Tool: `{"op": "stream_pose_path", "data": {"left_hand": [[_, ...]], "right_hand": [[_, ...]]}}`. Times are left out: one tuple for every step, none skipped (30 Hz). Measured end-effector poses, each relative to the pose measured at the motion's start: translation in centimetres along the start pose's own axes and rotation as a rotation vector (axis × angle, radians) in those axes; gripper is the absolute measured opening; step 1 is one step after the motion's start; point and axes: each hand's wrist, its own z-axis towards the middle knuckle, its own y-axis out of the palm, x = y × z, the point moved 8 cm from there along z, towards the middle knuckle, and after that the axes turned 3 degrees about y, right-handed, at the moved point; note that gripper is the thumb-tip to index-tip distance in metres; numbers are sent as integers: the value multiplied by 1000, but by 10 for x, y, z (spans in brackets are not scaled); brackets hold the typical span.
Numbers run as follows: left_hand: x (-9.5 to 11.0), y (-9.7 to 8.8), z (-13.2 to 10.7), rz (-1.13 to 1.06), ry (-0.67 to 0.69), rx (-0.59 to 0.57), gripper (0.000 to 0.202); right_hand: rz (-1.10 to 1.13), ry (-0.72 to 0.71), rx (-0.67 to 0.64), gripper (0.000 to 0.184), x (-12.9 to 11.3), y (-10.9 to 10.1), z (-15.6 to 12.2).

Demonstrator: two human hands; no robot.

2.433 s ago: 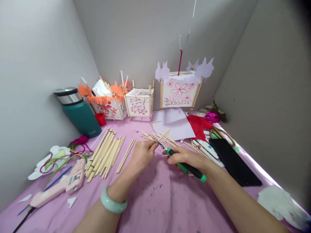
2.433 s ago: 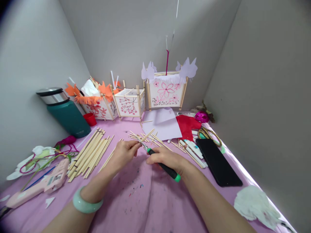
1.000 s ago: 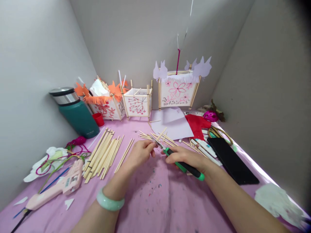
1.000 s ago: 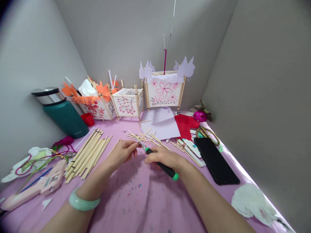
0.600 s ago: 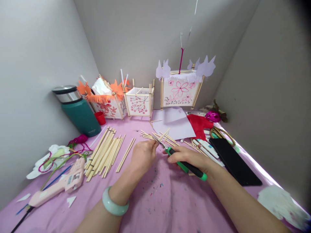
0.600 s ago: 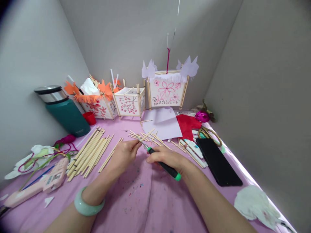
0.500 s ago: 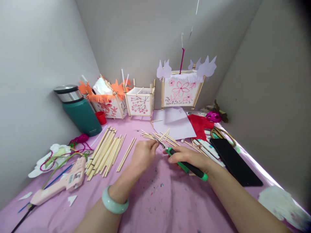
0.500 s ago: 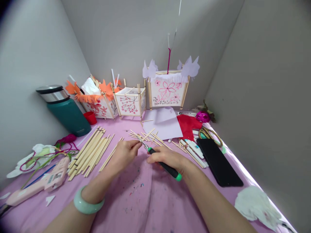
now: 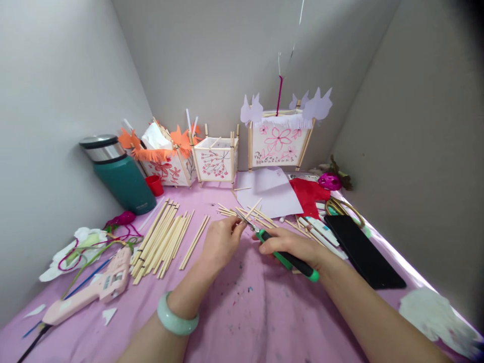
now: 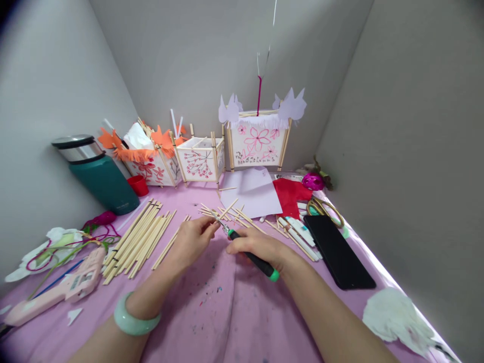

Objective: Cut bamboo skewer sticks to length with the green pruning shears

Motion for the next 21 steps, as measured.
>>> {"op": "stream_pose_path", "data": {"left_hand": [[3,-1,-1,81,32,27,24],[6,-2,-2,146,54,44,22],[7,-2,-3,202,68,55,22],[7,-1,-4,250,75,56,22],[7,0,-4,287,73,51,24],[6,1,-4,308,66,41,26],[5,2,-3,308,56,28,29],[4,3,-2,282,47,13,31],[3,3,-2,230,39,-3,33],[3,3,-1,157,30,-18,34],[1,3,0,69,14,-35,35],[-1,3,1,-31,-14,-59,36],[-5,5,2,-143,-59,-91,36],[-10,8,1,-264,-118,-133,34],[-15,12,0,-391,-186,-186,31],[-19,18,-2,-513,-251,-247,28],[-22,23,-4,-618,-304,-305,28],[-24,27,-5,-693,-336,-351,29],[-25,29,-6,-729,-350,-379,30],[-26,30,-6,-729,-347,-389,30],[-26,29,-5,-692,-330,-380,30]], "right_hand": [[7,-8,1,19,0,0,1],[11,-12,3,19,1,0,1],[8,-10,4,19,1,0,1],[1,-5,5,20,2,-1,2],[-6,-1,5,21,2,-1,2],[-9,-1,1,21,2,0,2],[-11,-5,-5,20,1,0,2],[-12,-7,-11,20,0,0,1],[-13,-9,-14,20,-1,1,1],[-16,-7,-14,20,-2,1,0],[-22,-2,-13,20,-2,1,-1],[-28,3,-11,20,-2,1,-1],[-32,4,-13,20,-2,1,-2],[-35,0,-19,20,-3,1,-3],[-36,-7,-25,20,-3,2,-4],[-37,-16,-30,21,-4,2,-4],[-38,-24,-31,21,-4,2,-4],[-40,-31,-31,22,-5,2,-5],[-41,-32,-29,22,-5,2,-5],[-42,-27,-25,21,-5,2,-5],[-45,-15,-19,21,-5,2,-5]]}}
